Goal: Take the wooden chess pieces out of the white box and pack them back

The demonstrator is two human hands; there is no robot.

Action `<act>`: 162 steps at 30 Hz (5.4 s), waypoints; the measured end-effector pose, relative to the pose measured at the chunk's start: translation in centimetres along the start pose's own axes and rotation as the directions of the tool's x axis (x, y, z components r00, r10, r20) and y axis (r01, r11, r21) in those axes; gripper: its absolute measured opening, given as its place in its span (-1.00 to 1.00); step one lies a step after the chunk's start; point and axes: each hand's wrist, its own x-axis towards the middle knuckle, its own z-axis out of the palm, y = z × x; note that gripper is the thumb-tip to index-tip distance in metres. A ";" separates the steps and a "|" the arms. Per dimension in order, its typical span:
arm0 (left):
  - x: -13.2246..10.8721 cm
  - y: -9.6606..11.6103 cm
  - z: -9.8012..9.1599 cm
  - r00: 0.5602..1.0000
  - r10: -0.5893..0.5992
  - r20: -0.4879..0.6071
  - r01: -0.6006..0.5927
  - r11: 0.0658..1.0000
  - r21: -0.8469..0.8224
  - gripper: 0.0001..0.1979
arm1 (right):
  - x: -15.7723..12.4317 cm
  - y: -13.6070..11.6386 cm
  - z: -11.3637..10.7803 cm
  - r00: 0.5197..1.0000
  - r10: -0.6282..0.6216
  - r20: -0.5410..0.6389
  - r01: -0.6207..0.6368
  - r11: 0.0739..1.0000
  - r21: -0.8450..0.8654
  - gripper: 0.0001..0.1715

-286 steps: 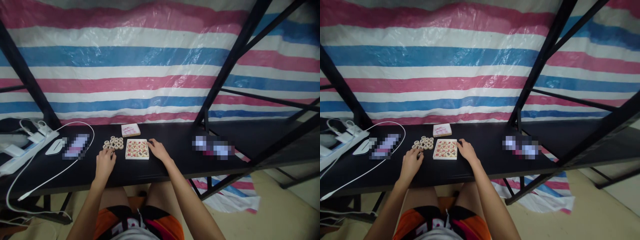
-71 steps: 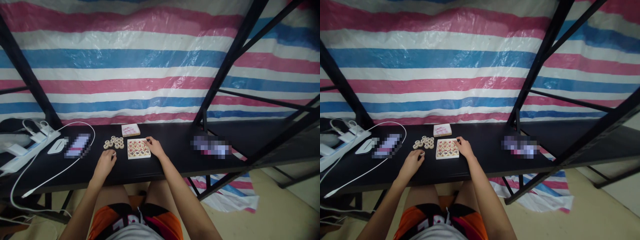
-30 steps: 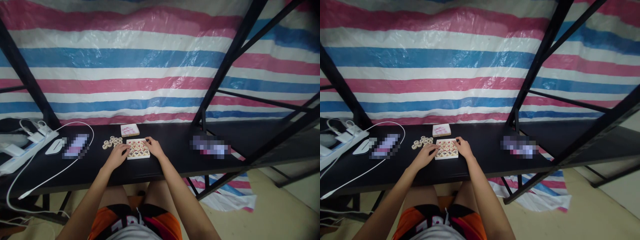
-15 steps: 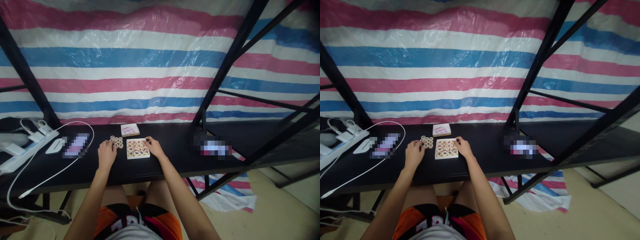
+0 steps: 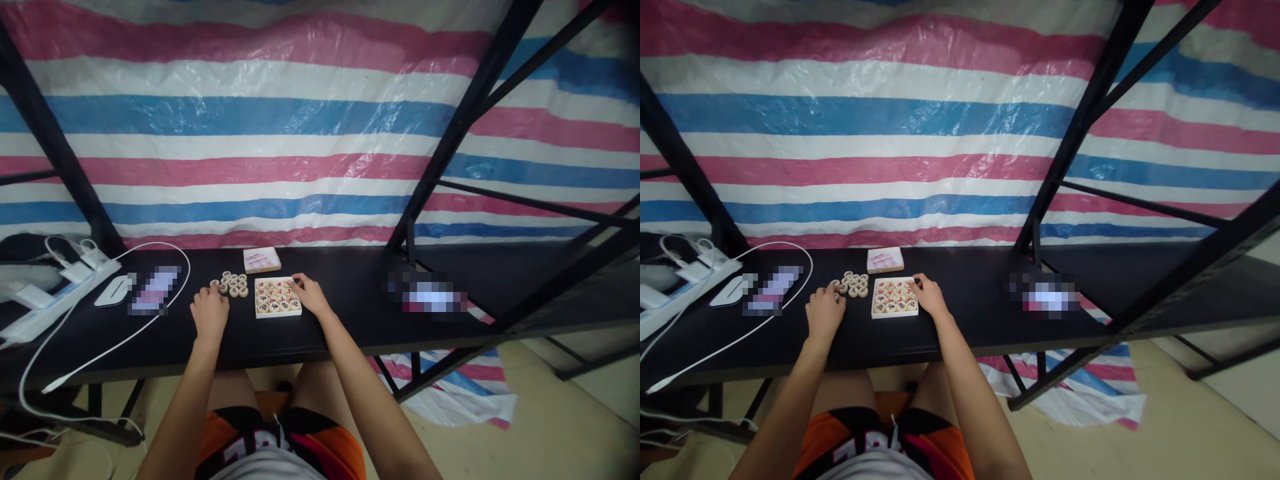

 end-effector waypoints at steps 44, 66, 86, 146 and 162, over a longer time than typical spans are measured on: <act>1.1 -1.1 0.5 0.986 0.158 0.043 -0.158 0.987 -0.010 -0.70 | 0.2 0.2 0.1 1.000 -0.002 0.005 0.002 1.000 -0.006 -0.70; 1.0 0.1 0.2 0.956 0.284 -0.070 -0.292 0.907 -0.303 -0.85 | 0.1 0.1 0.1 1.000 -0.008 -0.001 0.008 1.000 0.012 -0.70; 1.9 8.8 0.1 0.614 0.758 0.219 -0.545 0.608 -0.578 -0.74 | 0.2 0.6 0.4 0.999 -0.038 -0.021 0.039 0.999 0.025 -0.71; 1.3 3.3 1.0 0.889 0.416 0.192 -0.294 0.839 -0.457 -0.72 | -1.3 -1.2 -0.5 0.970 -0.242 0.017 0.236 0.957 0.170 -0.76; 1.9 0.8 0.5 0.995 0.005 0.095 -0.001 0.999 -0.040 -0.67 | -0.5 0.4 -0.1 0.988 -0.115 -0.107 0.122 0.990 0.065 -0.74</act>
